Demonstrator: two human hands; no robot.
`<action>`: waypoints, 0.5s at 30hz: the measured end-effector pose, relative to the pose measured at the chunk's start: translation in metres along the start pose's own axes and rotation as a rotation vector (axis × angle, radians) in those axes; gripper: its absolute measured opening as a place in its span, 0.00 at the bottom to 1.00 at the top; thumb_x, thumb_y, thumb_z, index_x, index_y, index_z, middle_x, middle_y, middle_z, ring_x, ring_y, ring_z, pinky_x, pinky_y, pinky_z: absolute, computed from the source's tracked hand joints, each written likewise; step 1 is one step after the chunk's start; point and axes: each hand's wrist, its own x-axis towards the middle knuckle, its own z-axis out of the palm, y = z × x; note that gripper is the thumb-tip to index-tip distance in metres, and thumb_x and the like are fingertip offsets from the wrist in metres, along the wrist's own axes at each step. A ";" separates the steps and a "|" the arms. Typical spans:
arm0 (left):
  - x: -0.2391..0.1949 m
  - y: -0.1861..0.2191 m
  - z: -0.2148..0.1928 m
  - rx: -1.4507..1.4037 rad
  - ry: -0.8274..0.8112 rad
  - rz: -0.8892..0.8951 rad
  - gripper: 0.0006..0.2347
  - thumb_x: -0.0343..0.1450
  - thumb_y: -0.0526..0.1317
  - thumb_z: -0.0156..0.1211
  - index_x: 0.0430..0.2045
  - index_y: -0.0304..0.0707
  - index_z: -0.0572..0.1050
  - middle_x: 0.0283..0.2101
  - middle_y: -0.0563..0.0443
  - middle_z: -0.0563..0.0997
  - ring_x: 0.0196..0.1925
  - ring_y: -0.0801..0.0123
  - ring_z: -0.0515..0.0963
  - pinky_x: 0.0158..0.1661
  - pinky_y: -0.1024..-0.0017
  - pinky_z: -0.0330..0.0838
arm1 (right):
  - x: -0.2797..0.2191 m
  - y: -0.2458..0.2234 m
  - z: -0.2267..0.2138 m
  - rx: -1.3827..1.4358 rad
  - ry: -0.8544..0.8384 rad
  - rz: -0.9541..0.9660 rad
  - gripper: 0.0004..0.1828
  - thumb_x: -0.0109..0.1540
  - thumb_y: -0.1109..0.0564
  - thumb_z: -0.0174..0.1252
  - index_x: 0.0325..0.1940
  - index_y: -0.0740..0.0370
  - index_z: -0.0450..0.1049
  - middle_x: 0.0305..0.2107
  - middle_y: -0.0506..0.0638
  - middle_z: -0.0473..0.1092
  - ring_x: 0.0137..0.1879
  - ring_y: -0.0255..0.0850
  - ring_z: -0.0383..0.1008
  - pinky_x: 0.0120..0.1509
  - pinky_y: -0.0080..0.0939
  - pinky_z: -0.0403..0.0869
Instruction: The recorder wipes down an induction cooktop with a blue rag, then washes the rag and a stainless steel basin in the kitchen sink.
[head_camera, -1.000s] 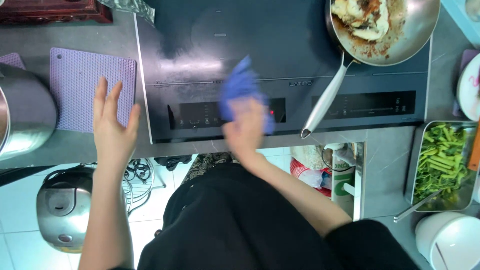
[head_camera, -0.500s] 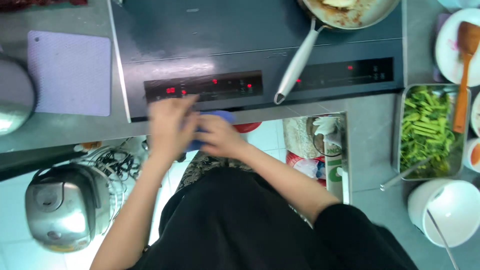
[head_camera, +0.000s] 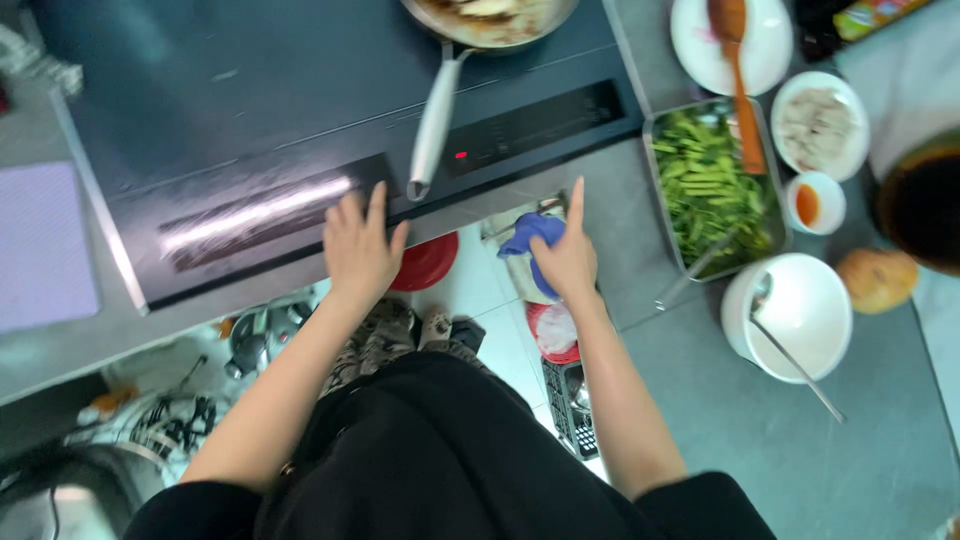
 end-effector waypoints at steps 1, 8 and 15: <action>-0.001 0.004 -0.004 -0.009 0.003 0.020 0.27 0.71 0.52 0.63 0.64 0.42 0.70 0.51 0.37 0.70 0.49 0.47 0.68 0.43 0.56 0.66 | 0.018 0.003 -0.003 0.005 0.018 0.012 0.59 0.56 0.49 0.60 0.84 0.46 0.32 0.40 0.68 0.77 0.50 0.65 0.77 0.57 0.59 0.73; -0.006 0.013 -0.020 -0.128 -0.081 0.032 0.30 0.68 0.44 0.68 0.65 0.35 0.69 0.47 0.37 0.68 0.48 0.46 0.68 0.47 0.55 0.67 | 0.158 0.013 -0.010 -0.227 -0.047 0.039 0.64 0.53 0.40 0.60 0.82 0.50 0.28 0.54 0.68 0.72 0.59 0.62 0.74 0.63 0.56 0.72; -0.016 0.002 -0.041 -0.116 -0.090 -0.026 0.31 0.66 0.41 0.68 0.66 0.36 0.68 0.47 0.36 0.67 0.47 0.46 0.67 0.48 0.55 0.67 | 0.182 0.011 -0.017 -0.182 -0.192 0.149 0.66 0.52 0.41 0.61 0.81 0.57 0.26 0.58 0.65 0.71 0.63 0.56 0.74 0.67 0.47 0.70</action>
